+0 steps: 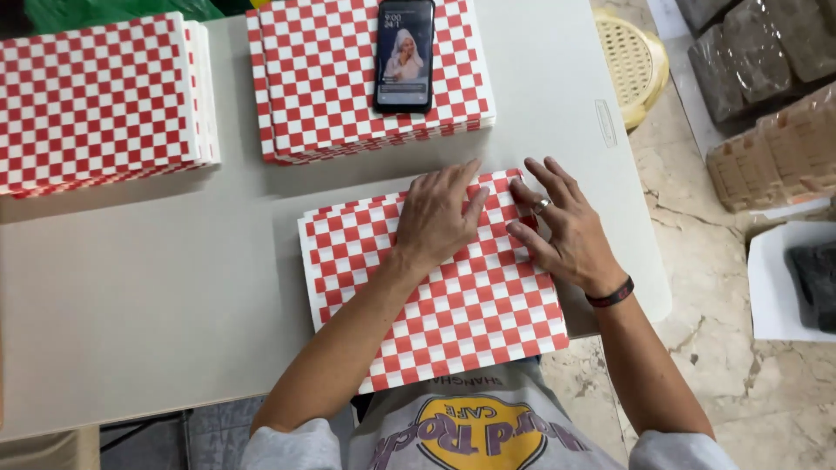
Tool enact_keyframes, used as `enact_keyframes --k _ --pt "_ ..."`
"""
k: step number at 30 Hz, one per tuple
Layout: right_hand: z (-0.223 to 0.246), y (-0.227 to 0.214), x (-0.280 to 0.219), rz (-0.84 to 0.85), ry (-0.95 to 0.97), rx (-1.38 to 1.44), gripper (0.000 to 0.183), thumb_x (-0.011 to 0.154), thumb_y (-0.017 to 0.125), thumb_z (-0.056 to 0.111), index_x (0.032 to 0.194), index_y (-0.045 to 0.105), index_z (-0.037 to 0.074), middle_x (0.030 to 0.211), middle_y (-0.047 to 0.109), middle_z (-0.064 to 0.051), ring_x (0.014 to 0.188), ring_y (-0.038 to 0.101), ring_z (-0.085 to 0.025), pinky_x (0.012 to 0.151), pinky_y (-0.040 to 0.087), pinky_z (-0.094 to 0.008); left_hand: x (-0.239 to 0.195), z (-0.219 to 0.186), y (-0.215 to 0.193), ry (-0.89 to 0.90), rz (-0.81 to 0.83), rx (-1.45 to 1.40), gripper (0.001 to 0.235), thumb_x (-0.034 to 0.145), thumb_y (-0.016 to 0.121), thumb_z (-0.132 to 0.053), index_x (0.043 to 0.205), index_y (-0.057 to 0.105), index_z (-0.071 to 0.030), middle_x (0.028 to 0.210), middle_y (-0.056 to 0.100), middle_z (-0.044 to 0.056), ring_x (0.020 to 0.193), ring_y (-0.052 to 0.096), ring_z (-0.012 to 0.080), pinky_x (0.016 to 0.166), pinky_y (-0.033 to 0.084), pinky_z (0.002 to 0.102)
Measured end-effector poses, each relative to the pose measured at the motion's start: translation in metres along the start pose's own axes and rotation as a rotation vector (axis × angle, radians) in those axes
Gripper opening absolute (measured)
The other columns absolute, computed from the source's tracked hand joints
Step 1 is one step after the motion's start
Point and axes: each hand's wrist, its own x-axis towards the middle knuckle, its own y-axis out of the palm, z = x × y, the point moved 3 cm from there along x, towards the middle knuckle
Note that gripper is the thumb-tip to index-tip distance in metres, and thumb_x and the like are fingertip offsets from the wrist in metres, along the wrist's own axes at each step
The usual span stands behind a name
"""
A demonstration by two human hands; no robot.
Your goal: Folding checkered paper sheets into triangular shapes for packaging or food service.
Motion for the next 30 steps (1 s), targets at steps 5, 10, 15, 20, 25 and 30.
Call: enact_keyframes --k 5,10,15,20,25,30 --pt "-0.004 0.007 -0.001 0.043 0.010 0.034 0.054 0.100 0.057 0.048 0.137 0.067 0.010 0.152 0.050 -0.023 0.142 0.041 -0.050 0.112 0.037 -0.057 0.000 0.003 -0.003 -0.018 -0.018 -0.135 0.041 0.107 0.046 -0.041 0.127 0.066 -0.011 0.119 0.068 0.012 0.115 0.068 0.0334 0.102 0.049 0.051" --pt "-0.017 0.016 -0.006 0.063 0.087 0.441 0.059 0.103 0.036 0.045 0.151 0.052 0.015 0.164 0.032 -0.020 0.149 0.033 -0.041 0.118 0.030 -0.050 0.000 0.009 -0.004 -0.022 -0.102 -0.235 0.034 0.105 0.055 -0.040 0.117 0.071 -0.013 0.117 0.069 0.008 0.112 0.069 0.0301 0.097 0.052 0.047" --pt "-0.025 0.013 -0.006 -0.075 0.042 0.378 0.065 0.106 0.027 0.048 0.144 0.057 0.004 0.152 0.047 -0.024 0.142 0.044 -0.045 0.109 0.041 -0.053 0.001 0.011 -0.015 -0.068 -0.165 -0.655 0.045 0.108 0.047 -0.045 0.100 0.074 -0.010 0.065 0.067 0.004 0.110 0.069 0.0294 0.104 0.046 0.045" --pt "-0.025 0.023 -0.006 -0.052 0.064 0.375 0.058 0.108 0.031 0.042 0.136 0.065 0.005 0.154 0.044 -0.024 0.144 0.040 -0.046 0.110 0.042 -0.053 0.006 0.015 -0.012 -0.030 -0.107 -0.508 0.053 0.105 0.055 -0.041 0.063 0.068 -0.012 0.111 0.076 0.001 0.118 0.066 0.0293 0.100 0.050 0.042" --pt "-0.026 0.019 0.001 -0.017 0.088 0.427 0.059 0.108 0.029 0.046 0.133 0.067 0.007 0.158 0.038 -0.024 0.150 0.030 -0.046 0.113 0.038 -0.052 0.007 0.015 -0.016 0.000 -0.087 -0.443 0.043 0.099 0.066 -0.030 0.062 0.064 -0.008 0.112 0.074 0.007 0.111 0.069 0.0335 0.092 0.055 0.042" --pt "-0.021 0.023 -0.003 0.025 0.033 0.380 0.059 0.107 0.029 0.050 0.136 0.067 0.015 0.159 0.037 -0.023 0.152 0.026 -0.045 0.120 0.028 -0.054 0.006 0.012 -0.018 0.037 -0.084 -0.426 0.010 0.089 0.076 -0.013 0.095 0.071 -0.007 0.105 0.068 0.010 0.105 0.069 0.0332 0.088 0.058 0.042"
